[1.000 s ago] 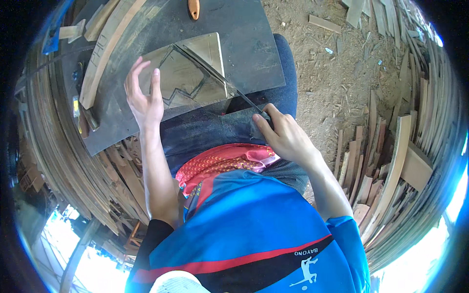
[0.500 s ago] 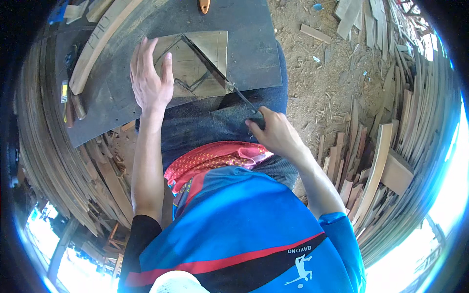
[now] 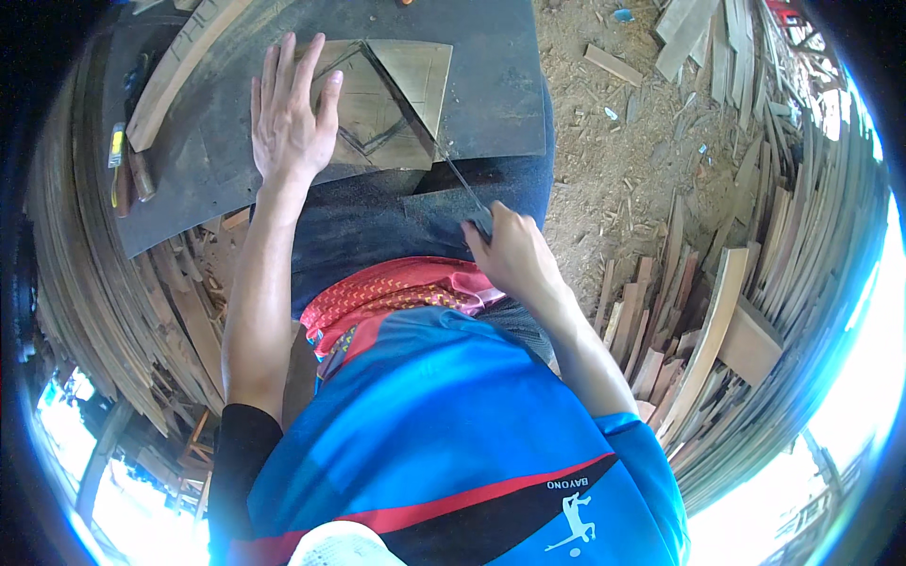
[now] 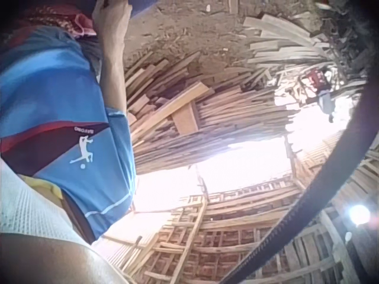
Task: Using a hand saw, chisel, and mallet to shape a wooden block.
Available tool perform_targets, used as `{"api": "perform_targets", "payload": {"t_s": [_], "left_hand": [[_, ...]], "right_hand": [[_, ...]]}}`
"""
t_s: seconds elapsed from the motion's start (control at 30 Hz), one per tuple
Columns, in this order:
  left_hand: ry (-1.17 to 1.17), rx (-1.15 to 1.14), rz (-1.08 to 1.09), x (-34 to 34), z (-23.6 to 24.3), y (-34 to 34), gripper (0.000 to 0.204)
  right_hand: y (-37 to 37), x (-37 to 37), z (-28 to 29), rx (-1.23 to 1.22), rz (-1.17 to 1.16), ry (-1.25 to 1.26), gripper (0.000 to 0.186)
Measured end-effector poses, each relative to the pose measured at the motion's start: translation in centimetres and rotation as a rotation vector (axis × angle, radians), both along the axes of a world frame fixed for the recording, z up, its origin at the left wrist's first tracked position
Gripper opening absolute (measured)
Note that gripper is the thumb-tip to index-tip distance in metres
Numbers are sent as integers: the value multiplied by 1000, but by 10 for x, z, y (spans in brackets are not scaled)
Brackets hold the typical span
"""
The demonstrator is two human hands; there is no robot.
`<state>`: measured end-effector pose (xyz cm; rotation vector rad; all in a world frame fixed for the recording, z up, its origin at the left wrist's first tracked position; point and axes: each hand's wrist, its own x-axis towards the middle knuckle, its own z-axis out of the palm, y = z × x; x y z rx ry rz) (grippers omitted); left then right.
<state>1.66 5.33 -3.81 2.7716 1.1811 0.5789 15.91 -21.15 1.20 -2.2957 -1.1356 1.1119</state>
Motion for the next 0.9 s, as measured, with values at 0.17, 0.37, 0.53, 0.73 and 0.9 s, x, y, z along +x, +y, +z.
{"api": "perform_targets", "payload": {"t_s": [0.17,0.37,0.53,0.73,0.9], "left_hand": [[15,61,16,2,-9,4,54],[-56,12,26,3,-4,4,61],[30,34,35,-1,-14,5,61],[18,35,65,4,-12,7,60],[36,27,71,7,-15,6,60]], "right_hand": [[10,-2,-3,-68,-108,62,38],[-40,14,-20,-60,-116,-33,33],[-53,22,2,-261,-144,67,31],[-9,21,-25,-85,-112,-70,31],[-50,34,-22,-171,-95,20,30]]}}
